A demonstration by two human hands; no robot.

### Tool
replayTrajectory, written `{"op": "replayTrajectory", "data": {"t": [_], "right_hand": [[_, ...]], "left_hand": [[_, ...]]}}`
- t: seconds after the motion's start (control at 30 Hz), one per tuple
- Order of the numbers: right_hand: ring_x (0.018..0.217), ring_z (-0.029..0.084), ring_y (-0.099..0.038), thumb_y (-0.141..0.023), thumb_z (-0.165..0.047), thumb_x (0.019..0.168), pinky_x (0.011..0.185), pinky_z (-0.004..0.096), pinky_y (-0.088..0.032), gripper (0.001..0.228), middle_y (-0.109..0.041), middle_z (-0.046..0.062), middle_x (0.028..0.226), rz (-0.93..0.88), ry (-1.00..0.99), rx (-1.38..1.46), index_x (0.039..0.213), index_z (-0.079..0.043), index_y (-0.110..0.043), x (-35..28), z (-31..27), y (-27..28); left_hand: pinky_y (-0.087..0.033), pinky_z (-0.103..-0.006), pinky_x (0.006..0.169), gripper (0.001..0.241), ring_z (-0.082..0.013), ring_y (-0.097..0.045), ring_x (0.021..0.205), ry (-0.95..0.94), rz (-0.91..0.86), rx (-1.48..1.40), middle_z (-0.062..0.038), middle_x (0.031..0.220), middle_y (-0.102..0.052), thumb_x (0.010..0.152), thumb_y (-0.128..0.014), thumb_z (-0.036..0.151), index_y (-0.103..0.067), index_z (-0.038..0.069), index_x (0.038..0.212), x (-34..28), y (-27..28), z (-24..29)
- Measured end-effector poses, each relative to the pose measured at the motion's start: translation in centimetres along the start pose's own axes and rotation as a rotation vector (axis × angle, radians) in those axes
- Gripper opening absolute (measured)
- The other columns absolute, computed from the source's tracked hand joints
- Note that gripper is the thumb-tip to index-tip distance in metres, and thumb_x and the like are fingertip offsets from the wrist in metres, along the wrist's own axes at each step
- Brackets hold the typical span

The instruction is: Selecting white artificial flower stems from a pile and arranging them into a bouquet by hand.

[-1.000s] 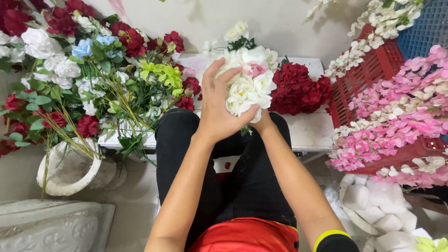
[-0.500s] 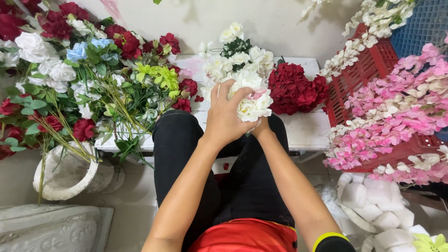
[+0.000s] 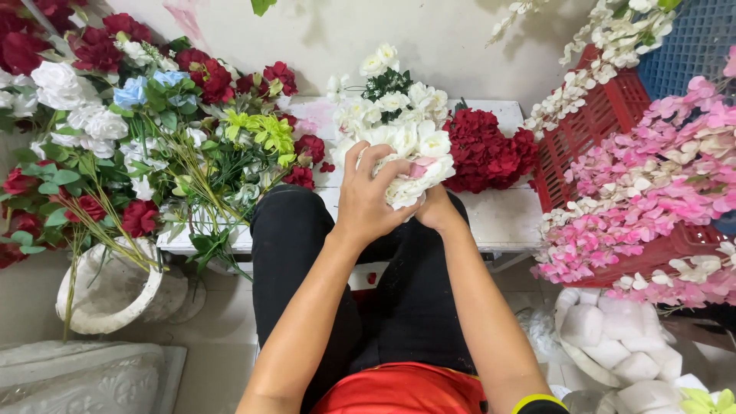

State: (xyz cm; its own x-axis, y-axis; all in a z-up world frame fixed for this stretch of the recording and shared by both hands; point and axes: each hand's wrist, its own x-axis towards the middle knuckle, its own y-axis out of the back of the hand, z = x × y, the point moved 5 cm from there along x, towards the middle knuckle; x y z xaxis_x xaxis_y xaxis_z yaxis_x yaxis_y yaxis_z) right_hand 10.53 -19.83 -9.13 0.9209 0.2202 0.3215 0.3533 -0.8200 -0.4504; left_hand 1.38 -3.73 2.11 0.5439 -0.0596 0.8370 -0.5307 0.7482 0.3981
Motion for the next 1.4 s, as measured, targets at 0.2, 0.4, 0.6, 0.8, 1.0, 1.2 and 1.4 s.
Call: {"op": "replayTrajectory", "data": {"t": [0.2, 0.4, 0.6, 0.8, 1.0, 1.2, 1.4], "right_hand": [[0.132, 0.028, -0.051, -0.053, -0.028, 0.1, 0.12, 0.047, -0.034, 0.055, -0.053, 0.01, 0.145, 0.128, -0.13, 0.326, 0.151, -0.007, -0.047, -2.0, -5.3, -5.3], [0.143, 0.032, -0.048, -0.041, -0.073, 0.095, 0.123, 0.047, -0.034, 0.085, -0.048, 0.014, 0.156, 0.19, -0.112, 0.286, 0.151, -0.011, -0.048, -0.4, -6.3, -4.5], [0.13, 0.025, -0.059, -0.057, -0.024, 0.103, 0.11, 0.04, -0.049, 0.043, -0.063, 0.017, 0.138, 0.31, -0.124, -0.182, 0.143, -0.009, -0.057, -0.8, -7.3, -4.7], [0.144, 0.032, -0.04, -0.055, -0.039, 0.107, 0.12, 0.049, -0.032, 0.049, -0.044, 0.024, 0.151, 0.217, 0.165, -0.435, 0.147, -0.012, -0.046, 0.7, -9.0, -7.9], [0.136, 0.029, -0.045, -0.056, -0.035, 0.11, 0.118, 0.05, -0.032, 0.041, -0.049, 0.019, 0.141, 0.174, 0.399, -0.572, 0.142, -0.011, -0.046, 5.5, -11.5, -7.3], [0.138, 0.028, -0.042, -0.054, -0.032, 0.113, 0.121, 0.048, -0.03, 0.037, -0.048, 0.014, 0.138, 0.208, 0.515, -0.693, 0.143, -0.011, -0.05, 11.6, -12.2, -5.3], [0.139, 0.029, -0.041, -0.054, -0.025, 0.109, 0.122, 0.048, -0.026, 0.034, -0.047, 0.012, 0.134, 0.236, 0.452, -0.76, 0.141, -0.012, -0.053, 15.5, -10.2, -3.3]], "left_hand": [[-0.049, -0.0535, 0.107, 0.047, -0.0409, -0.05, 0.127, -0.085, 0.014, 0.097, -0.002, 0.115, -0.058, 0.066, -0.094, 0.032, -0.068, 0.026, 0.106, -0.1, -0.3, 0.1], [-0.052, -0.0531, 0.102, 0.051, -0.0415, -0.051, 0.125, -0.119, -0.027, 0.095, -0.002, 0.117, -0.058, 0.063, -0.094, 0.03, -0.067, 0.026, 0.106, 0.3, -0.6, 1.1], [-0.054, -0.0498, 0.094, 0.054, -0.04, -0.052, 0.127, -0.202, -0.049, 0.247, -0.002, 0.119, -0.059, 0.061, -0.095, 0.03, -0.068, 0.027, 0.108, 1.1, -0.3, 0.4], [-0.055, -0.0463, 0.076, 0.053, -0.0402, -0.05, 0.129, -0.318, 0.036, 0.272, -0.003, 0.123, -0.058, 0.066, -0.093, 0.037, -0.066, 0.025, 0.11, 4.3, -2.1, 0.6], [-0.054, -0.0409, 0.068, 0.046, -0.0379, -0.052, 0.131, -0.49, 0.146, 0.319, -0.001, 0.129, -0.059, 0.073, -0.088, 0.039, -0.065, 0.026, 0.111, 9.2, -3.9, -1.9], [-0.057, -0.0417, 0.08, 0.065, -0.0387, -0.048, 0.135, -0.528, 0.196, 0.342, 0.0, 0.135, -0.057, 0.061, -0.098, 0.04, -0.066, 0.026, 0.115, 13.9, -7.4, -5.8], [-0.052, -0.0496, 0.102, 0.059, -0.0452, -0.046, 0.137, -0.451, 0.143, 0.213, -0.005, 0.137, -0.055, 0.069, -0.096, 0.04, -0.067, 0.02, 0.117, 14.4, -11.5, -10.5]]}}
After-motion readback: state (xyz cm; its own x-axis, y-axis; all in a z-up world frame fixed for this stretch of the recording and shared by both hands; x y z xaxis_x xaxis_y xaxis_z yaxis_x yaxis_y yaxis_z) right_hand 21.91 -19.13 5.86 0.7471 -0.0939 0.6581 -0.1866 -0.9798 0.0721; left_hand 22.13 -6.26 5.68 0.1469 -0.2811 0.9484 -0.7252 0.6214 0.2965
